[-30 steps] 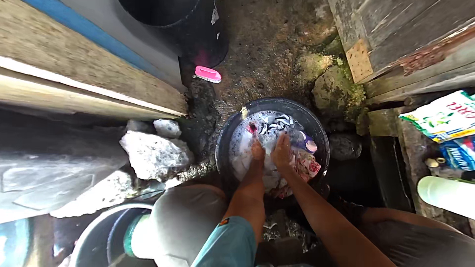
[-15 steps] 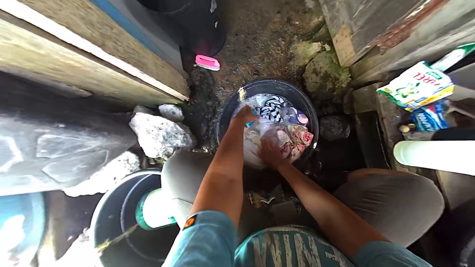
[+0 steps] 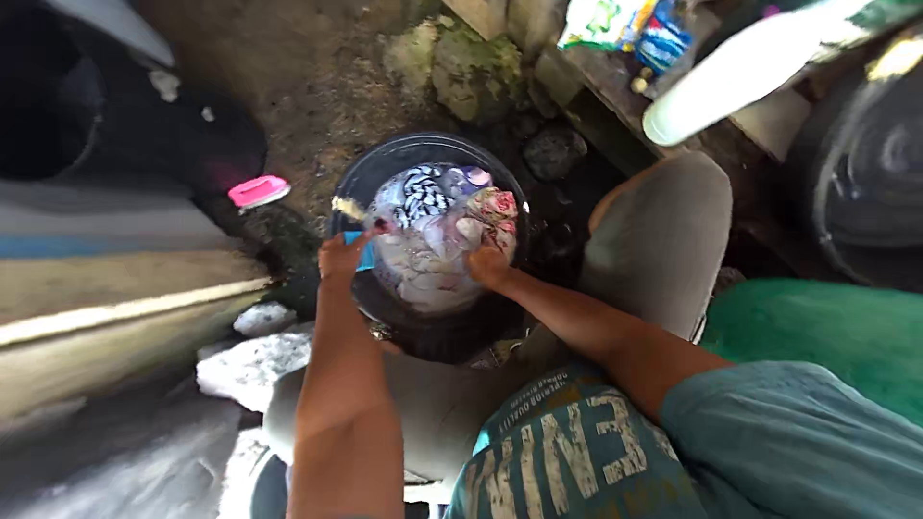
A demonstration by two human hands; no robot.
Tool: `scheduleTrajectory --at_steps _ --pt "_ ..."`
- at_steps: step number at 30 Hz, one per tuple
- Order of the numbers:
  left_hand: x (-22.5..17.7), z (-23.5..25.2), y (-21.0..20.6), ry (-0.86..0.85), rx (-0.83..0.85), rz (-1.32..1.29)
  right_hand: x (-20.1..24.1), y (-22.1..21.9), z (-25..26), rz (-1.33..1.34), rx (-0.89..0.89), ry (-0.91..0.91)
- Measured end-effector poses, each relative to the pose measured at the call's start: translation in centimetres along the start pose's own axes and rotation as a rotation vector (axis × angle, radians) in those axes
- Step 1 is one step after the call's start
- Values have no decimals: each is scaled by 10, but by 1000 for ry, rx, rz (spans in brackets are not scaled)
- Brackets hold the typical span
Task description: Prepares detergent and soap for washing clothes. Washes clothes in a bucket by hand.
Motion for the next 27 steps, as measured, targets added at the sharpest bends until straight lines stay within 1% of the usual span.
scheduleTrajectory --at_steps 2,3,5,7,9,11,13,15,16,17,18,19,20,21,22,24,26,27 --pt "2 3 -8 -25 7 -8 14 -5 0 91 -19 100" --pt "2 2 -13 -33 20 -12 14 -9 3 157 -27 142" --pt "-2 0 -18 -32 36 17 6 -15 12 263 -16 162" --pt "-8 -2 -16 -17 44 100 -4 -11 17 250 -27 161" --pt "-10 -5 -11 -16 69 231 -9 -2 20 208 -88 187" --pt "-13 -6 -7 -35 126 364 -13 13 22 190 -256 189" --pt "-14 -9 -5 -35 156 430 -26 35 15 173 -566 146" --pt "-16 -18 -2 -31 122 383 -48 59 5 207 -840 27" --pt "-16 -21 -1 -24 95 352 -61 70 1 247 -915 -52" --pt "-14 -22 -1 -20 64 337 -75 79 -3 307 -939 -137" --pt "-13 -22 -1 -12 35 335 -89 86 -9 381 -923 -235" --pt "-11 -21 -2 7 16 341 -102 89 -13 484 -871 -330" --pt "-9 -20 -2 28 3 335 -113 87 -16 603 -783 -398" --pt "-6 -17 -3 33 -8 300 -122 83 -16 712 -691 -426" --pt "-3 -13 -3 25 -10 247 -129 79 -14 789 -637 -422" --pt "4 -4 -5 2 -1 147 -135 77 -6 777 -596 -399" --pt "11 4 -6 -1 -1 86 -143 74 5 771 -605 -353" --pt "15 8 -7 6 2 69 -148 70 12 812 -608 -330"
Point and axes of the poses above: each hand's wrist, its own z-axis towards the middle knuckle, its own y-axis out of the back of the hand, x = y × z, the point moved 6 cm from there along z, towards the middle knuckle, and after that the axes turned 10 degrees about x, right-handed, at the moved point
